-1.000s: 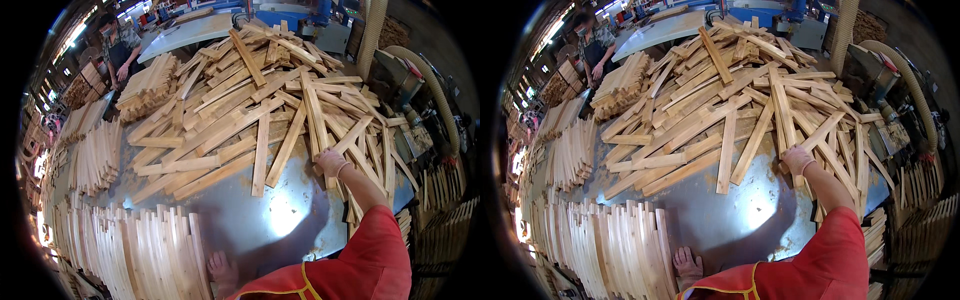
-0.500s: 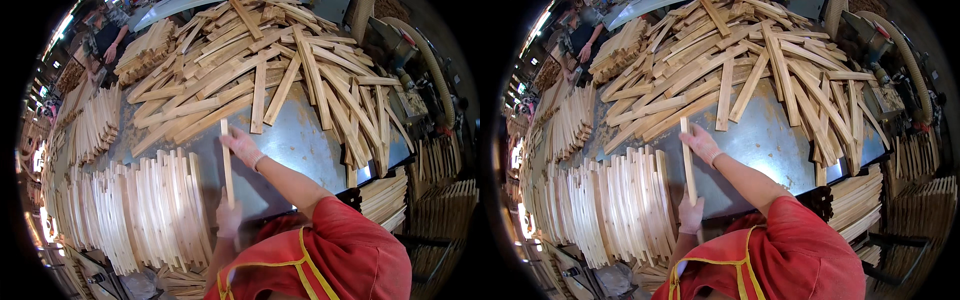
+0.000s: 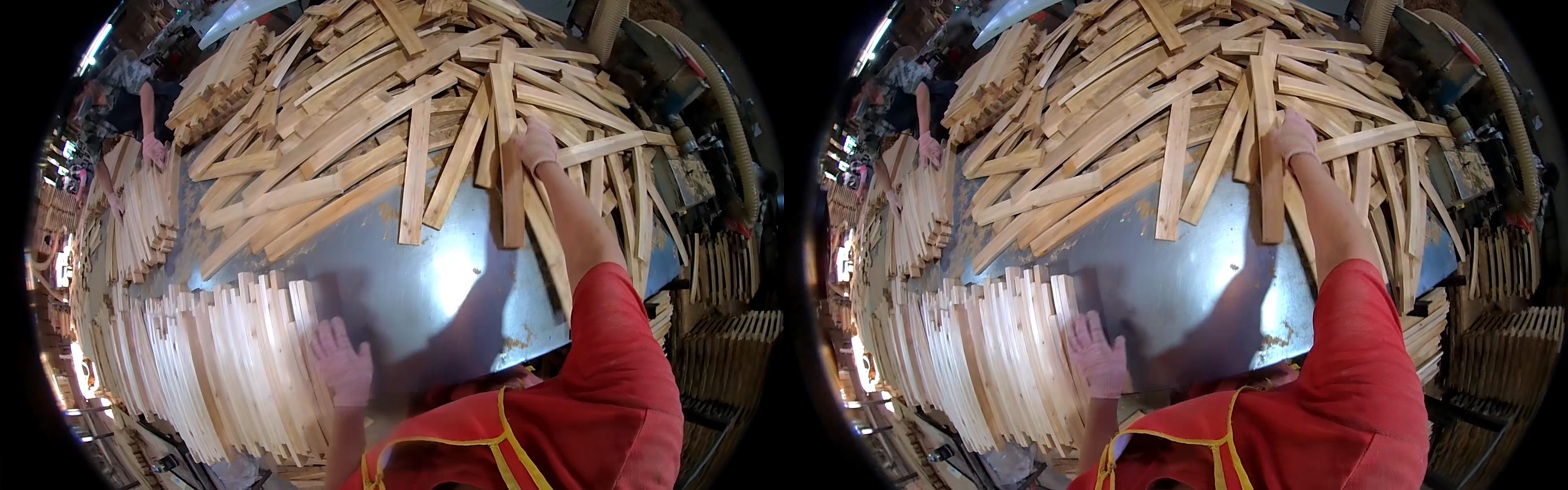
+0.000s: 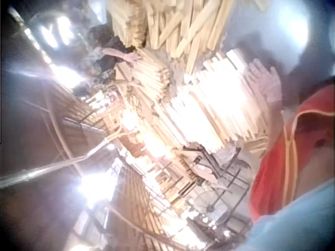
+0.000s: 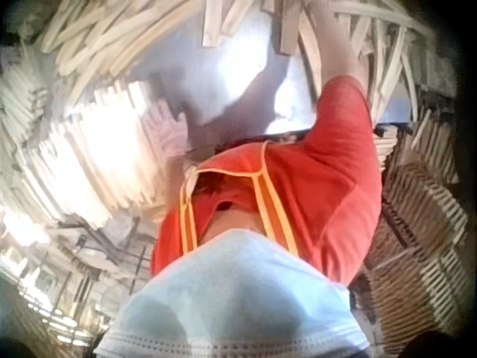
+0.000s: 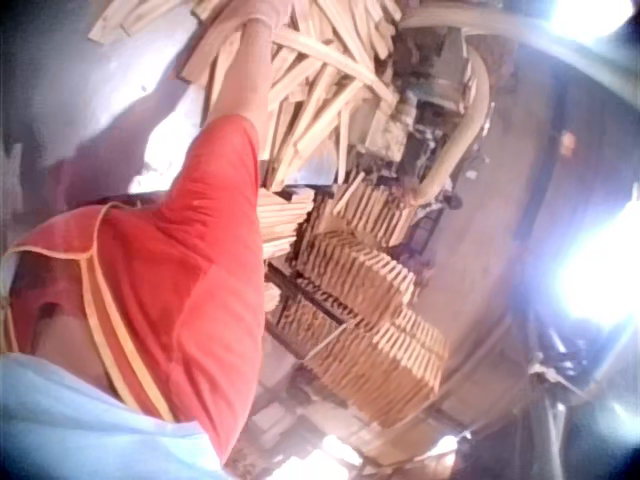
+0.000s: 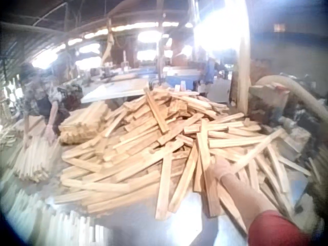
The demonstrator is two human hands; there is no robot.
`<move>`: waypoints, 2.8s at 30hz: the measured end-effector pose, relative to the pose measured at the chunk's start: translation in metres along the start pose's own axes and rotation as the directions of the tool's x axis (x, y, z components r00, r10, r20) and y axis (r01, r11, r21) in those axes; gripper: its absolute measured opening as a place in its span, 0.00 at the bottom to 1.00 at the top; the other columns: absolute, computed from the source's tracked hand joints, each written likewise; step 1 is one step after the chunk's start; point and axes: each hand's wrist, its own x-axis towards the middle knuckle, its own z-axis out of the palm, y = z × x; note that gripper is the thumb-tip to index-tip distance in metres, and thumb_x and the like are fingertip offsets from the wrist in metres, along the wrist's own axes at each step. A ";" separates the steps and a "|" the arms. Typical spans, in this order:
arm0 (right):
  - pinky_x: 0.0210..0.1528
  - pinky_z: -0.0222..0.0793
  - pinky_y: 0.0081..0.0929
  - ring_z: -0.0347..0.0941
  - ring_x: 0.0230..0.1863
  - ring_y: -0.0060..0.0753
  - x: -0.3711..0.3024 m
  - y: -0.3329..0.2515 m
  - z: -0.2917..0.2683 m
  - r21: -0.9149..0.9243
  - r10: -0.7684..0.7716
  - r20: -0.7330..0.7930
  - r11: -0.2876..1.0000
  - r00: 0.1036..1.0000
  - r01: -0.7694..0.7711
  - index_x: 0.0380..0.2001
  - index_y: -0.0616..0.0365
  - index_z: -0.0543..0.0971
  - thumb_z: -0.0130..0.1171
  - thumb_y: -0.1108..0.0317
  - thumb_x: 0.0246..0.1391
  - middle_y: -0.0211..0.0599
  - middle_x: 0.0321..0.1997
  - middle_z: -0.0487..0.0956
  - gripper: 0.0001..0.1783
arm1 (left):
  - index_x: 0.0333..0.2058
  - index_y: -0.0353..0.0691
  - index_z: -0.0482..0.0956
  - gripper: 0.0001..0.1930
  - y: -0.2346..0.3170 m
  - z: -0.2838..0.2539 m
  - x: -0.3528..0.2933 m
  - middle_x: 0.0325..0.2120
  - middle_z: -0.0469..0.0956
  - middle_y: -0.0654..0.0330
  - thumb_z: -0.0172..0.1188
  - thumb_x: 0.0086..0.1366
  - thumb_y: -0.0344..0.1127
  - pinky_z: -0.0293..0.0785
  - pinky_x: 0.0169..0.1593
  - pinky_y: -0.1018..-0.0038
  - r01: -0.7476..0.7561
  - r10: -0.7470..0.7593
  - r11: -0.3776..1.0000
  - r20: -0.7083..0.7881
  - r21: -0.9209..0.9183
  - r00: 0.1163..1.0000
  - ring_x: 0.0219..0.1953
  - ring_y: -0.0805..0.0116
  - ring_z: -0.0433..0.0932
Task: The person sorts and stacks wooden planks on a metal table in a workshop. They pick up planks from a disorganized pile, align them, and place them into a neat stack. The person occasionally gathers larger bundles of planks and moves them to the side.
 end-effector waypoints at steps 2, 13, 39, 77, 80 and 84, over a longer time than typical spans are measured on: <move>0.66 0.73 0.47 0.77 0.65 0.59 0.026 -0.003 0.009 -0.034 0.080 0.077 0.996 0.994 -0.078 0.67 0.62 0.71 0.65 0.46 0.58 0.62 0.61 0.81 0.41 | 0.72 0.43 0.65 0.45 0.040 0.002 0.040 0.70 0.63 0.50 0.73 0.58 0.49 0.57 0.75 0.48 -0.075 0.080 0.991 0.038 -0.109 0.996 0.73 0.43 0.60; 0.69 0.69 0.44 0.74 0.68 0.56 -0.021 -0.017 0.101 0.376 -0.100 0.029 0.923 0.995 0.082 0.63 0.59 0.77 0.74 0.44 0.48 0.54 0.67 0.78 0.44 | 0.70 0.35 0.64 0.41 0.198 0.054 0.250 0.59 0.77 0.47 0.72 0.65 0.45 0.74 0.63 0.55 0.254 0.020 0.743 0.400 -0.619 0.916 0.60 0.47 0.77; 0.63 0.73 0.50 0.77 0.60 0.65 -0.488 -0.181 0.171 0.557 -0.605 0.675 0.793 0.423 0.246 0.56 0.62 0.77 0.60 0.54 0.62 0.62 0.58 0.80 0.26 | 0.74 0.46 0.63 0.44 -0.074 0.011 -0.172 0.72 0.65 0.53 0.68 0.63 0.52 0.60 0.74 0.49 -0.010 0.000 0.988 0.065 0.155 0.998 0.73 0.48 0.63; 0.62 0.76 0.46 0.80 0.61 0.56 -0.111 -0.020 0.087 -0.103 0.061 -0.065 0.992 0.996 -0.068 0.59 0.55 0.74 0.74 0.50 0.49 0.55 0.54 0.84 0.37 | 0.70 0.32 0.70 0.42 0.049 -0.030 -0.027 0.59 0.79 0.46 0.73 0.57 0.35 0.75 0.63 0.65 0.310 -0.059 0.551 0.334 -0.775 0.941 0.59 0.56 0.80; 0.61 0.76 0.48 0.80 0.59 0.59 -0.137 -0.017 0.092 -0.031 0.075 -0.063 0.997 0.995 -0.077 0.56 0.56 0.74 0.72 0.55 0.48 0.57 0.52 0.84 0.34 | 0.70 0.28 0.68 0.41 0.015 -0.050 -0.061 0.60 0.78 0.47 0.72 0.59 0.32 0.74 0.63 0.67 0.434 -0.206 0.408 0.382 -0.803 0.901 0.58 0.62 0.79; 0.58 0.76 0.42 0.82 0.52 0.50 -0.248 -0.015 0.104 0.739 -0.046 0.027 0.674 0.999 0.011 0.66 0.62 0.73 0.64 0.70 0.51 0.52 0.52 0.84 0.36 | 0.71 0.27 0.66 0.39 -0.025 -0.067 -0.105 0.61 0.77 0.51 0.68 0.61 0.28 0.72 0.65 0.70 0.474 -0.366 0.228 0.376 -0.851 0.851 0.60 0.64 0.77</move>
